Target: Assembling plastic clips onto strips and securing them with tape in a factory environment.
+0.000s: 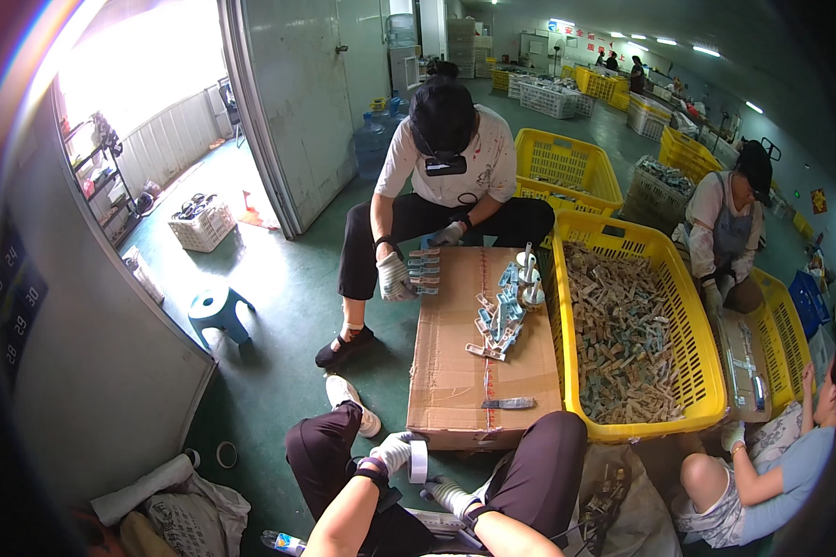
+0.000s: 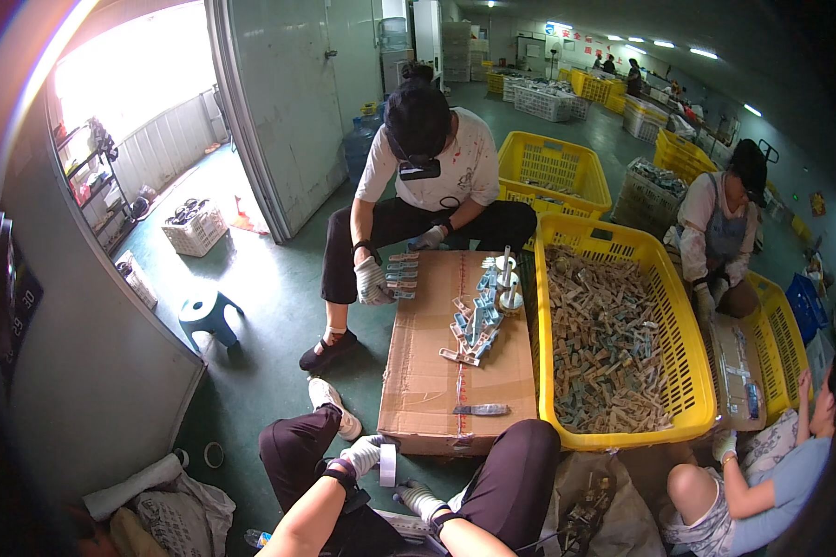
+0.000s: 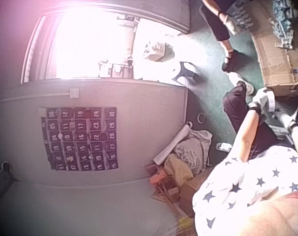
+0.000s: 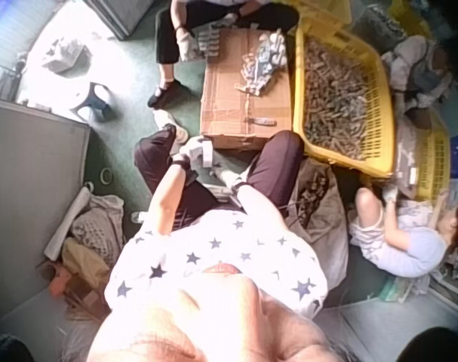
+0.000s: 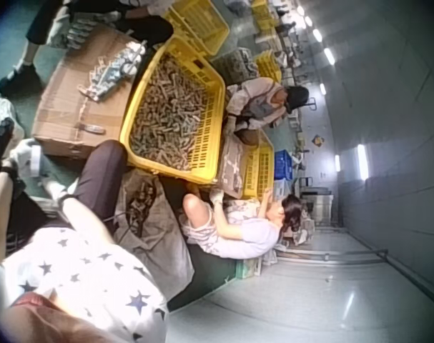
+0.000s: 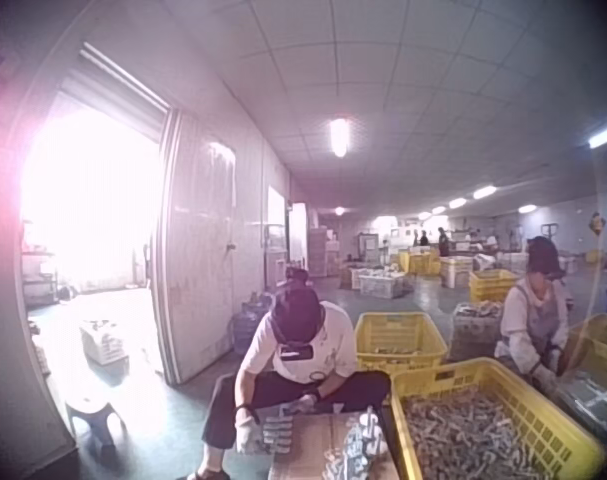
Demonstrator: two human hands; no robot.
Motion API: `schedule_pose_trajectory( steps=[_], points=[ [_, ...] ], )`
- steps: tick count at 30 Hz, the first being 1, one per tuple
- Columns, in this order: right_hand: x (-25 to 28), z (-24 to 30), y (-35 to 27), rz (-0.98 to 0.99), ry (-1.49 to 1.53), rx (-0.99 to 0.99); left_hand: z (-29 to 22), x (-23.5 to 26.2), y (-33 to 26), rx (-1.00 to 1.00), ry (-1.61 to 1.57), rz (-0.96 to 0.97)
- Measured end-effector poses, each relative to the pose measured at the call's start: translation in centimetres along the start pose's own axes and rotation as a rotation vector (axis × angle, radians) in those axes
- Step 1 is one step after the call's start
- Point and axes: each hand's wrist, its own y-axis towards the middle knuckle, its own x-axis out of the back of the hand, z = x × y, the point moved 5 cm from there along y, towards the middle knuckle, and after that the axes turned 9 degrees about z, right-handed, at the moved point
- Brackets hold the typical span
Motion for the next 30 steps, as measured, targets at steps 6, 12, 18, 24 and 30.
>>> schedule_pose_trajectory(
  steps=[6,12,18,24,30],
  points=[
    [0.0,0.1,-0.3,-0.015,0.065,-0.007,-0.4,-0.1,0.0,0.005,0.042,-0.009],
    [-0.2,0.2,0.0,-0.013,0.074,-0.001,0.3,0.4,0.4,0.005,0.022,-0.012],
    [-0.4,-1.1,0.8,-0.008,0.162,-0.001,0.4,0.6,0.4,-0.005,0.056,-0.011],
    [0.1,-2.0,1.6,-0.009,0.132,0.014,0.3,0.2,0.4,-0.006,0.078,-0.007],
    [-0.1,-1.3,1.3,-0.004,0.093,0.015,0.1,0.4,0.3,0.000,0.075,-0.016]
  ],
)
